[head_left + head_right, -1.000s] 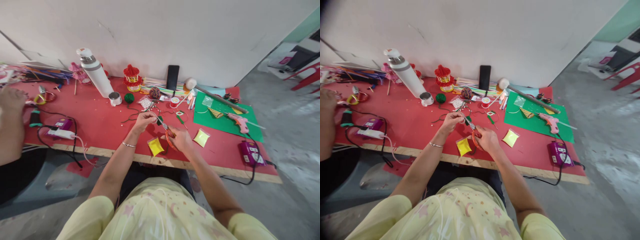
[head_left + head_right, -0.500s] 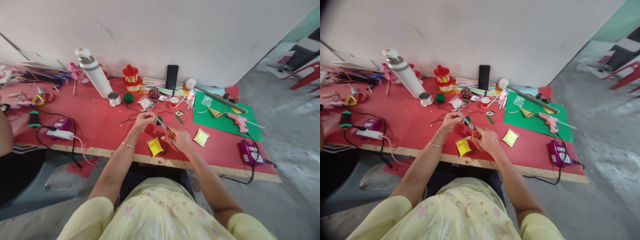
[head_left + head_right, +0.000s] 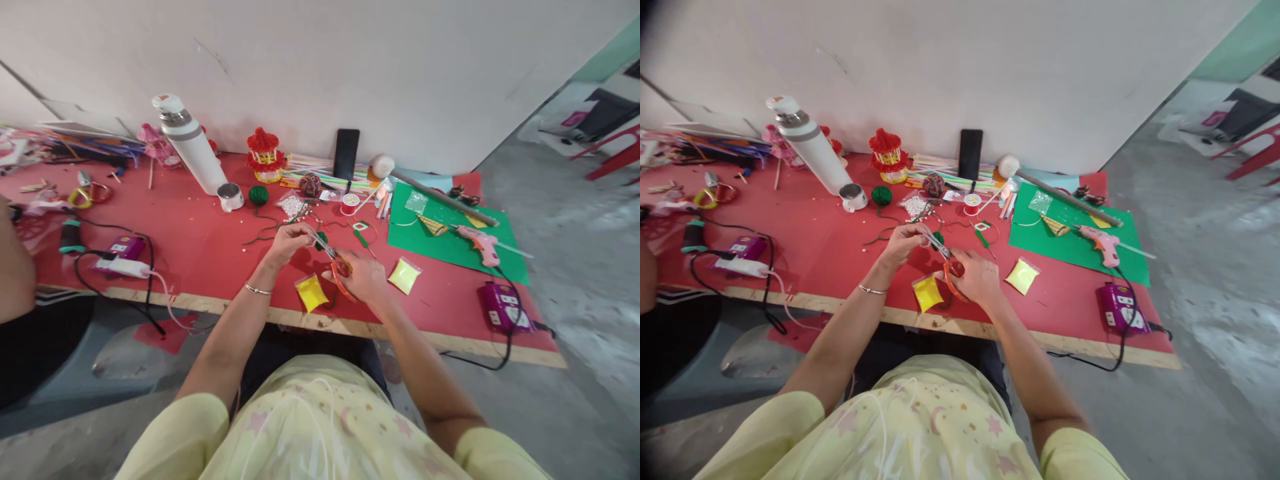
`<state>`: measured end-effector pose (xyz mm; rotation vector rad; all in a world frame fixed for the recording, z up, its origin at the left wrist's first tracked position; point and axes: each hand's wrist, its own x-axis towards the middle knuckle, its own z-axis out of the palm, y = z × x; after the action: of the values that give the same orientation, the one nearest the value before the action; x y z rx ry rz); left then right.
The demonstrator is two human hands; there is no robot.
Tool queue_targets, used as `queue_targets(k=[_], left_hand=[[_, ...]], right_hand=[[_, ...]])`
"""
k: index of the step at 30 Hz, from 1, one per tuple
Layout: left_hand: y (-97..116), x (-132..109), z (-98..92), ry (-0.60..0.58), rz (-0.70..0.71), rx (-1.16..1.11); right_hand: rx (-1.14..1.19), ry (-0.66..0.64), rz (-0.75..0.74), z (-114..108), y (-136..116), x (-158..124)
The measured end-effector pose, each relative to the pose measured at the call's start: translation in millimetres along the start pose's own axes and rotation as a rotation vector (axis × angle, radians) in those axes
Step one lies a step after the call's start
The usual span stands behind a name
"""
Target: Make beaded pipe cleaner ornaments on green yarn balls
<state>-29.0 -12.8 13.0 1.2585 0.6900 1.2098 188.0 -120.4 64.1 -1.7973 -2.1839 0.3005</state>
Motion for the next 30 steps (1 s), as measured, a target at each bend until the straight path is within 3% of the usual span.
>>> queue_targets(k=[6,11,16,20,24,30], left_hand=[[0.6,-0.1,0.1,0.003,-0.005,-0.015],[0.2,0.8,-1.5,0.072,0.013,-0.031],[1.2,0.3,0.0,0.070,-0.019,-0.017],[0.2,0.0,1.4,0.062,-0.020,-0.001],[-0.5,-0.4,0.8,0.016,-0.013,-0.006],[-2.1,0.7,-1.0,0.051,-0.017,0.004]], right_hand=[[-0.036,0.051,0.032,-1.0,-4.6,-1.6],[0.087,0.092,0.051,2.2,1.0,-6.1],[0.113,0.131,0.114,-7.4,8.9,-4.0],[-0.014,0.047,0.041,-14.8,4.2,-2.4],[-0.098,-0.030,0.077,-13.4,-4.1,-2.0],[-0.154,-0.044,0.086,-15.2,-4.3,-1.5]])
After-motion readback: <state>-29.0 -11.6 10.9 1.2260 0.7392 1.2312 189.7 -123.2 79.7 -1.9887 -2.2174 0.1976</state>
